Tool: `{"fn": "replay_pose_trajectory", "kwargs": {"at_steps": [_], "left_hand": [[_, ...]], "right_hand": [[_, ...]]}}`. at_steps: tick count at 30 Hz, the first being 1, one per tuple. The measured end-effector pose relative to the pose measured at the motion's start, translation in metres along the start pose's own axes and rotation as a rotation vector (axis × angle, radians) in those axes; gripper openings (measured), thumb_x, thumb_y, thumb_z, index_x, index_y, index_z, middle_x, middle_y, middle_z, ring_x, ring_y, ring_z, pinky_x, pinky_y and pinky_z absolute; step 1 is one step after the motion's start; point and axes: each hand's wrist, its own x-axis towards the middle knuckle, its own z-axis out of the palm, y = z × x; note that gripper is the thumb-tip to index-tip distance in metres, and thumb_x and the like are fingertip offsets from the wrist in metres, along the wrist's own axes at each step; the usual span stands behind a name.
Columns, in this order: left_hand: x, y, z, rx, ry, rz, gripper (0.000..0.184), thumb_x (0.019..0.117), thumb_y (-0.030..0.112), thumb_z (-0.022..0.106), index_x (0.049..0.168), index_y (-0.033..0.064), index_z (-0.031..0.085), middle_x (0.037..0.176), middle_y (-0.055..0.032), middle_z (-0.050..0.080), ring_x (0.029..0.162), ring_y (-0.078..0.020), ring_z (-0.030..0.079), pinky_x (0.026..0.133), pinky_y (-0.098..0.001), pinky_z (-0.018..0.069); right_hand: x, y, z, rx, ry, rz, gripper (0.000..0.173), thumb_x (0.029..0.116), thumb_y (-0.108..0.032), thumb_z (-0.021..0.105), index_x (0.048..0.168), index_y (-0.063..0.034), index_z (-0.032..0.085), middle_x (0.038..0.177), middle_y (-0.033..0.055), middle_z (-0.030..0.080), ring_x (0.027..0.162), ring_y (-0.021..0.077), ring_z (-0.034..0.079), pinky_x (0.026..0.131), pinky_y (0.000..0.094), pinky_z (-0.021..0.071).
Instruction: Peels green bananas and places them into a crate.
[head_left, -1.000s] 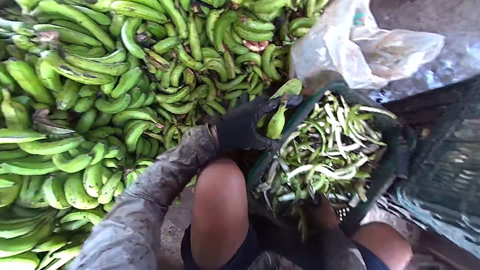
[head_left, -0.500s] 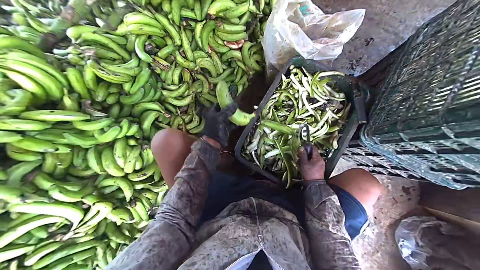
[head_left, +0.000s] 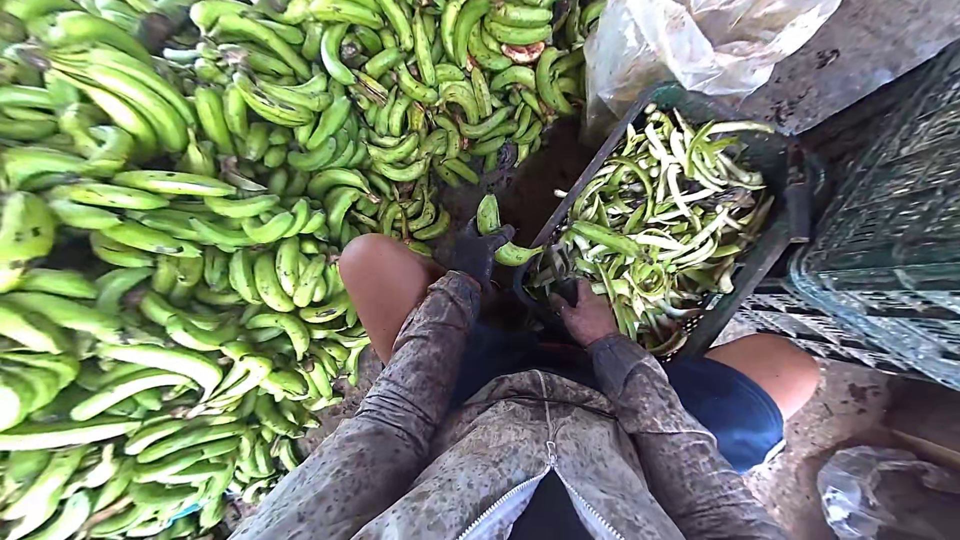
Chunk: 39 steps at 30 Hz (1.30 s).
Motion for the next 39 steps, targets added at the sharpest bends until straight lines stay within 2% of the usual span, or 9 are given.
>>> {"fn": "replay_pose_trajectory", "kwargs": {"at_steps": [5,17,24,27,29,31,34,37,39], "left_hand": [[0.003,0.000,0.002,-0.009,0.038,-0.070,0.053,0.0909,0.023,0.077,0.137,0.0059,0.056,0.119,-0.0138,0.069,0.106,-0.0232,0.069,0.090,-0.0456,0.0590],[0.008,-0.006,-0.006,-0.059,0.010,-0.149,0.064,0.0890,0.024,0.079,0.144,0.0116,0.050,0.129,-0.0125,0.065,0.114,-0.0238,0.066,0.093,-0.0460,0.0584],[-0.025,0.018,0.001,0.077,0.039,0.243,0.067,0.0839,0.026,0.085,0.140,0.0059,0.054,0.117,-0.0108,0.070,0.102,-0.0177,0.071,0.091,-0.0399,0.0613],[-0.032,0.034,-0.002,0.054,0.067,0.395,0.059,0.0951,0.035,0.071,0.143,0.0054,0.053,0.123,-0.0096,0.068,0.107,-0.0135,0.069,0.094,-0.0358,0.0587],[-0.032,0.036,-0.008,0.057,0.100,0.353,0.052,0.1068,0.043,0.050,0.145,0.0079,0.054,0.136,-0.0110,0.063,0.121,-0.0139,0.063,0.105,-0.0363,0.0522],[-0.038,0.033,-0.012,0.104,0.071,0.232,0.053,0.1104,0.045,0.038,0.145,0.0084,0.054,0.139,-0.0123,0.061,0.126,-0.0164,0.059,0.110,-0.0397,0.0471],[-0.045,0.030,0.007,-0.187,-0.188,0.090,0.041,0.1094,0.036,0.044,0.134,0.0066,0.058,0.108,-0.0076,0.066,0.090,-0.0137,0.065,0.082,-0.0342,0.0564],[-0.055,0.033,0.033,-0.349,-0.480,-0.073,0.045,0.1095,0.046,0.036,0.121,0.0099,0.061,0.091,-0.0040,0.065,0.075,-0.0121,0.064,0.069,-0.0302,0.0578],[-0.058,0.044,0.049,-0.355,-0.595,-0.110,0.051,0.1095,0.051,0.031,0.124,0.0115,0.060,0.092,-0.0042,0.064,0.076,-0.0124,0.064,0.070,-0.0300,0.0580]], "right_hand": [[0.008,-0.015,0.005,-0.171,0.014,-0.074,0.046,0.1089,-0.035,0.051,0.142,-0.0032,0.049,0.114,0.0279,0.069,0.109,0.0469,0.068,0.093,0.0647,0.0528],[0.029,-0.046,0.026,-0.288,-0.033,0.034,0.051,0.1101,-0.035,0.045,0.149,-0.0036,0.041,0.118,0.0284,0.068,0.111,0.0463,0.069,0.092,0.0640,0.0547],[0.034,-0.046,0.032,-0.366,-0.046,0.001,0.046,0.1118,-0.035,0.041,0.149,-0.0067,0.038,0.118,0.0267,0.069,0.109,0.0458,0.070,0.090,0.0633,0.0556],[0.034,-0.028,0.027,-0.210,-0.031,-0.067,0.052,0.1106,-0.039,0.045,0.149,-0.0041,0.042,0.119,0.0294,0.068,0.111,0.0472,0.068,0.094,0.0642,0.0536],[0.026,-0.017,0.015,0.006,0.083,0.001,0.054,0.1092,-0.042,0.048,0.143,0.0003,0.052,0.124,0.0322,0.065,0.117,0.0499,0.064,0.100,0.0674,0.0489],[0.013,-0.005,-0.004,0.145,0.194,0.114,0.061,0.1110,-0.047,0.038,0.142,0.0030,0.054,0.127,0.0325,0.064,0.121,0.0487,0.062,0.104,0.0667,0.0455],[-0.011,0.017,-0.028,0.315,0.346,-0.014,0.053,0.1098,-0.042,0.047,0.139,0.0021,0.054,0.112,0.0272,0.067,0.102,0.0403,0.066,0.093,0.0602,0.0505],[-0.037,0.032,-0.049,0.368,0.350,-0.275,0.055,0.0998,-0.030,0.068,0.141,0.0010,0.050,0.109,0.0209,0.068,0.091,0.0303,0.070,0.085,0.0528,0.0578],[-0.045,0.036,-0.067,0.307,0.350,-0.395,0.051,0.0962,-0.031,0.072,0.134,-0.0013,0.055,0.105,0.0175,0.069,0.089,0.0264,0.069,0.083,0.0504,0.0571]]}}
